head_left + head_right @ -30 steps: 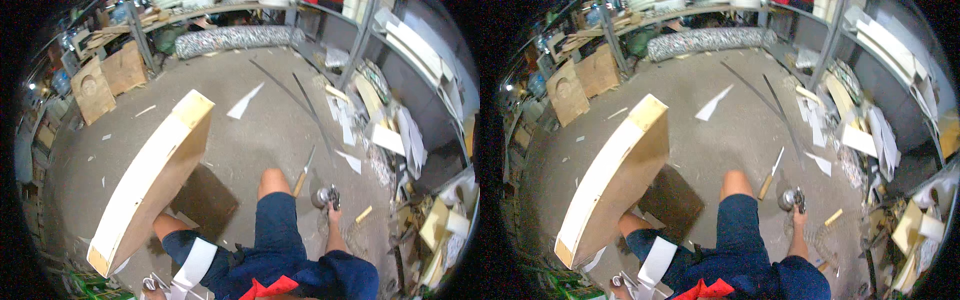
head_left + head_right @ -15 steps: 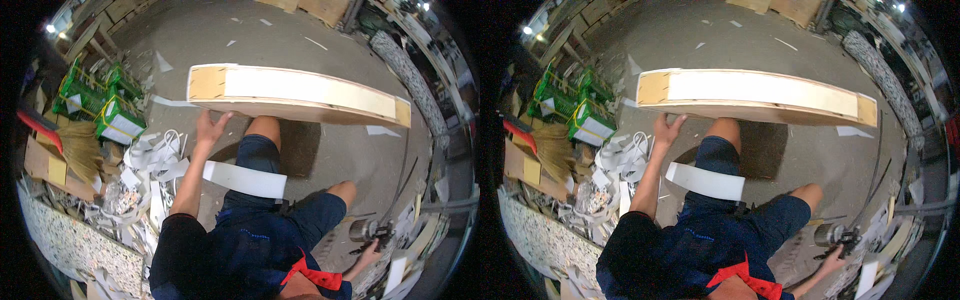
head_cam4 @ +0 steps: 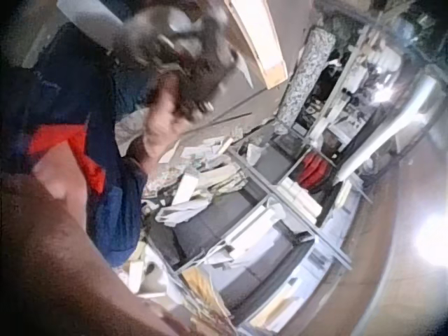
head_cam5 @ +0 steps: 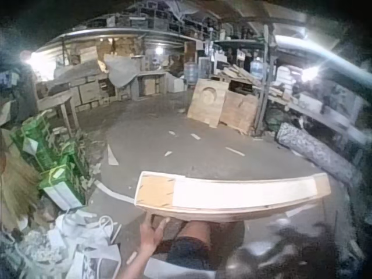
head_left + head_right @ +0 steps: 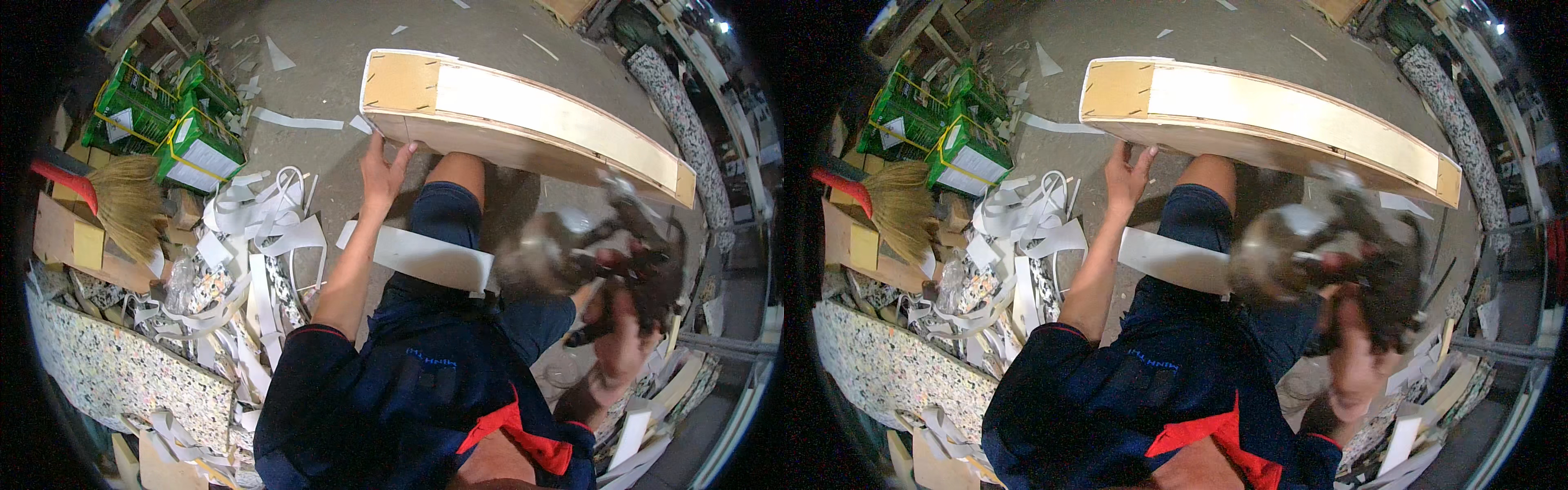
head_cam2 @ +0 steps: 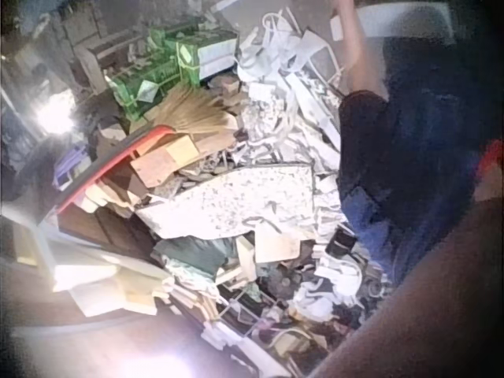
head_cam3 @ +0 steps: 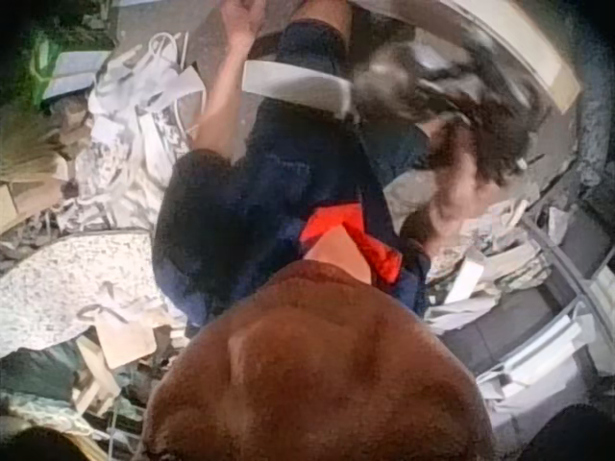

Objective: The person applies a white veneer strip to a curved wooden piece, sprays adhesive, presses the veneer into place, trims the excess with a utility knife, and then sprays the edges. The person later handles a larger white sheet and positions it over the wooden piece.

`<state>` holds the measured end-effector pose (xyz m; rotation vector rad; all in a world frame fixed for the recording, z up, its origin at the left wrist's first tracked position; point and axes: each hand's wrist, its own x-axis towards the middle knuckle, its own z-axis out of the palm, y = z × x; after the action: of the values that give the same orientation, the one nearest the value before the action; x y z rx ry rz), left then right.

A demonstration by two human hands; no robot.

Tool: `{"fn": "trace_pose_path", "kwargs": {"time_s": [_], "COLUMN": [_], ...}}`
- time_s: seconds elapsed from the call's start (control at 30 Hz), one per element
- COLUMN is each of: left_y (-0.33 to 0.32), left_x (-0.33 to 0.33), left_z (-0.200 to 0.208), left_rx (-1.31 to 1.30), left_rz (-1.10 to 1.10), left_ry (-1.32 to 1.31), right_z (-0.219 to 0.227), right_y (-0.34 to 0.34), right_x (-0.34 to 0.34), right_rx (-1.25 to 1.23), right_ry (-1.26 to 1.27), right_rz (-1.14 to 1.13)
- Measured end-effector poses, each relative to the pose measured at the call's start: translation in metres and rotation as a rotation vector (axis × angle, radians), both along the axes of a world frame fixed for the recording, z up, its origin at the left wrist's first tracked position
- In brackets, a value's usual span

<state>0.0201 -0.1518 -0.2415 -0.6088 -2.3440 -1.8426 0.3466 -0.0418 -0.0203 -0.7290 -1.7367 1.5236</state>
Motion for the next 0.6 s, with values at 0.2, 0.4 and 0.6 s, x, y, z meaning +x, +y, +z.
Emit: {"fn": "trace_pose_path", "kwargs": {"time_s": [0.2, 0.4, 0.6], "left_y": [-0.008, -0.010, -0.010], "left_x": [0.015, 0.015, 0.015], "left_z": [-0.029, -0.039, -0.046], "left_rx": [0.019, -0.024, 0.089], "left_rz": [0.023, 0.013, 0.021], "left_ry": [0.003, -0.112, 0.005], "right_z": [0.023, 0.042, 0.043], "right_y": [-0.043, -0.054, -0.054], "right_x": [-0.063, -0.102, -0.118], "right_rx": [0.037, 0.209, 0.273], "right_ry": [-0.268, -0.176, -0.152], "right_rz": [0.436, 0.548, 0.558]}}
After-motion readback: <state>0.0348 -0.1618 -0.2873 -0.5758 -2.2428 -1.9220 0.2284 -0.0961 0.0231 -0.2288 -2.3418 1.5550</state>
